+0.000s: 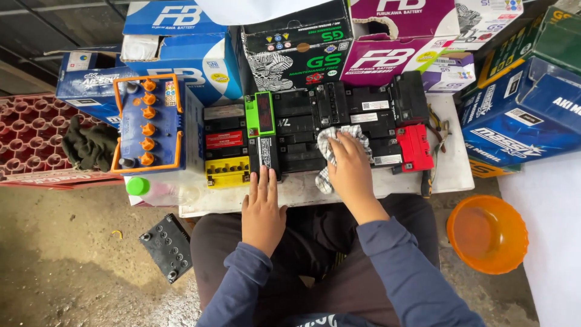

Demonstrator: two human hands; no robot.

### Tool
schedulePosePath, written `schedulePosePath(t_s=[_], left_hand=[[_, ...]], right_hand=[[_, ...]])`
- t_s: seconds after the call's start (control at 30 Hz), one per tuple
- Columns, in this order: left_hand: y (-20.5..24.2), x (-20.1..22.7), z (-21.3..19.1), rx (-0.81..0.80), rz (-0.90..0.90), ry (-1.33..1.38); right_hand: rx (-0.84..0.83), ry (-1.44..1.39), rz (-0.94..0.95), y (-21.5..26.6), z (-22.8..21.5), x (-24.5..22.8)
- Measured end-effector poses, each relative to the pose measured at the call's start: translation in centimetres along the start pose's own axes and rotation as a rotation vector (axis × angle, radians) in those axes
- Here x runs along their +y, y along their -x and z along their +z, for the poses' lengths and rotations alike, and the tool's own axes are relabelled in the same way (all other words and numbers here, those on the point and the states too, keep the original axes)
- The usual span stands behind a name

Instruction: The person is cleaning small lead-acid batteries with a cloth and arranging them on a workspace.

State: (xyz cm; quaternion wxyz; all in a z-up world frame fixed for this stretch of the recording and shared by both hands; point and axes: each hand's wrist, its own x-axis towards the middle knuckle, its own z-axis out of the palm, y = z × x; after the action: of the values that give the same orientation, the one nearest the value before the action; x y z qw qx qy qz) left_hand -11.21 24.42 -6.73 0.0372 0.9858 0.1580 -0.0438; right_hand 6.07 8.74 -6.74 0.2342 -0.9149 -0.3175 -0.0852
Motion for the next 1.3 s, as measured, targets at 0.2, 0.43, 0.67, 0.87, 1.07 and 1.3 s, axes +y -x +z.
schedulePosePath(t_s=[0.2,0.43,0.67,0.87,1.07,1.3], left_hand=[[0.1,-0.3,0.2,0.013,0.020,0.037],[0.1,-0.4,0.8,0.065,0.039,0.016],[0.0,-0.2,0.0,0.026,0.027,0.010],[-0.1,0.0,-0.3,0.019,0.026,0.017],[0.2,-0.1,0.6,0.064,0.023,0.055],[0.2,-0.5,0.4,0.062,0.039,0.148]], right_hand=[[-0.106,-0.225,0.027,5.0,-4.2,-0.2],[0.339,-0.067,0.092,3.6,-5.5,9.8],[0.187,0.097,0.174,4.2,-3.5,13.4],[-0.005,0.023,0.297,6.4,-6.6,10.3],[0.254,-0.073,0.304,8.2,-6.7,9.7],[0.126,0.131,0.223,5.1,-5.1,12.7]])
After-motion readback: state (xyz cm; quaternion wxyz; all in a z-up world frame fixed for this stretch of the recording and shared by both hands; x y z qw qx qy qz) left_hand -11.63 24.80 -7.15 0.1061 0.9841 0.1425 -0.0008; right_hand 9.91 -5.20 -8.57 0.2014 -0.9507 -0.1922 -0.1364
